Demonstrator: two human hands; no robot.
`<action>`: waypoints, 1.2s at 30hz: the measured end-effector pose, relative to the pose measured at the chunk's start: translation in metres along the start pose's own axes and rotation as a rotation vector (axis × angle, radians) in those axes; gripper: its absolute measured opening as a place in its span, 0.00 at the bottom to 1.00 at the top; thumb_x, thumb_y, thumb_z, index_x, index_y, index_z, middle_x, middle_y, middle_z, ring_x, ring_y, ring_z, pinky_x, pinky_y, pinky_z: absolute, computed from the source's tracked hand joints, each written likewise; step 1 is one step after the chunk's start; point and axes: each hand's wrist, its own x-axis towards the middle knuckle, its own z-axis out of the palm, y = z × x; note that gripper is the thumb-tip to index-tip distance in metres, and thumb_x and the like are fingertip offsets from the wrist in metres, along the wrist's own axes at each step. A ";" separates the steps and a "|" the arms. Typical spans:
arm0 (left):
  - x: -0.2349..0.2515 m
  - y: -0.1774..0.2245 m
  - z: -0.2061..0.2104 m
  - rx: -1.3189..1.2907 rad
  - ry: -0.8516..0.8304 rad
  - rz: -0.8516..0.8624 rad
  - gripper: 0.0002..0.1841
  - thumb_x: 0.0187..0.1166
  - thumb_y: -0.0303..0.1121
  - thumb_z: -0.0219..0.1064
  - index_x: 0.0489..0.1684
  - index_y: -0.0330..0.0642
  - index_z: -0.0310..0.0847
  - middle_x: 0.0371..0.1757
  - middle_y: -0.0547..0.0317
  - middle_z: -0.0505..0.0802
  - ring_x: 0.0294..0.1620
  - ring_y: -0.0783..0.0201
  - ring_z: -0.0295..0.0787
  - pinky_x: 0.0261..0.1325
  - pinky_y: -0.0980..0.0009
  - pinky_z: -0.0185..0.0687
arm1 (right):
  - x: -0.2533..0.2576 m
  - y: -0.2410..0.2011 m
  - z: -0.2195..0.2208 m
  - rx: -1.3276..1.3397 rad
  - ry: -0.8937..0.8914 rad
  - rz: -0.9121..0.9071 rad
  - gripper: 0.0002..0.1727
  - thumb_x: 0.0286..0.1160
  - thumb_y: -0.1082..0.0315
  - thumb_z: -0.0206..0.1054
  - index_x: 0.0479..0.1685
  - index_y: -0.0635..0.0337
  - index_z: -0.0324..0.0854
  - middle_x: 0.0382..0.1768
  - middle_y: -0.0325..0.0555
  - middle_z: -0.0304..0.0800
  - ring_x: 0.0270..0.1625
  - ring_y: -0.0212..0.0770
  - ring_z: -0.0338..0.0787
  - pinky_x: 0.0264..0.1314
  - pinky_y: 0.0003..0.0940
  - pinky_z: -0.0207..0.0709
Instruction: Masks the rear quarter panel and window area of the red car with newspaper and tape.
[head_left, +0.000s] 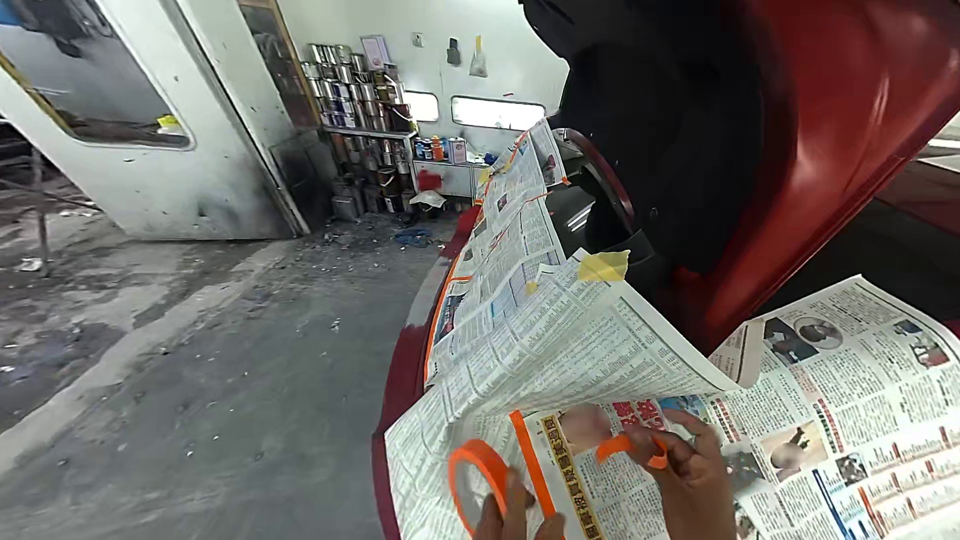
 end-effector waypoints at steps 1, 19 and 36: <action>0.011 -0.005 0.007 0.010 -0.006 -0.064 0.34 0.84 0.48 0.65 0.78 0.26 0.72 0.52 0.26 0.86 0.42 0.44 0.86 0.43 0.49 0.83 | -0.004 0.002 0.007 0.003 -0.013 0.011 0.27 0.71 0.82 0.70 0.68 0.67 0.64 0.39 0.39 0.98 0.41 0.36 0.98 0.49 0.36 0.94; 0.047 -0.078 0.064 0.482 0.265 -0.127 0.19 0.81 0.50 0.63 0.37 0.46 0.95 0.41 0.32 0.88 0.53 0.25 0.82 0.63 0.27 0.64 | 0.031 0.063 0.057 -0.880 -0.009 -0.475 0.09 0.68 0.55 0.73 0.34 0.46 0.95 0.39 0.42 0.93 0.49 0.51 0.91 0.50 0.54 0.81; 0.075 -0.081 0.071 0.661 0.305 -0.142 0.20 0.62 0.49 0.77 0.32 0.37 0.92 0.42 0.32 0.90 0.55 0.27 0.85 0.62 0.32 0.71 | 0.047 0.080 0.073 -1.190 0.106 -0.554 0.11 0.62 0.53 0.72 0.29 0.47 0.96 0.34 0.37 0.97 0.47 0.47 0.95 0.55 0.56 0.79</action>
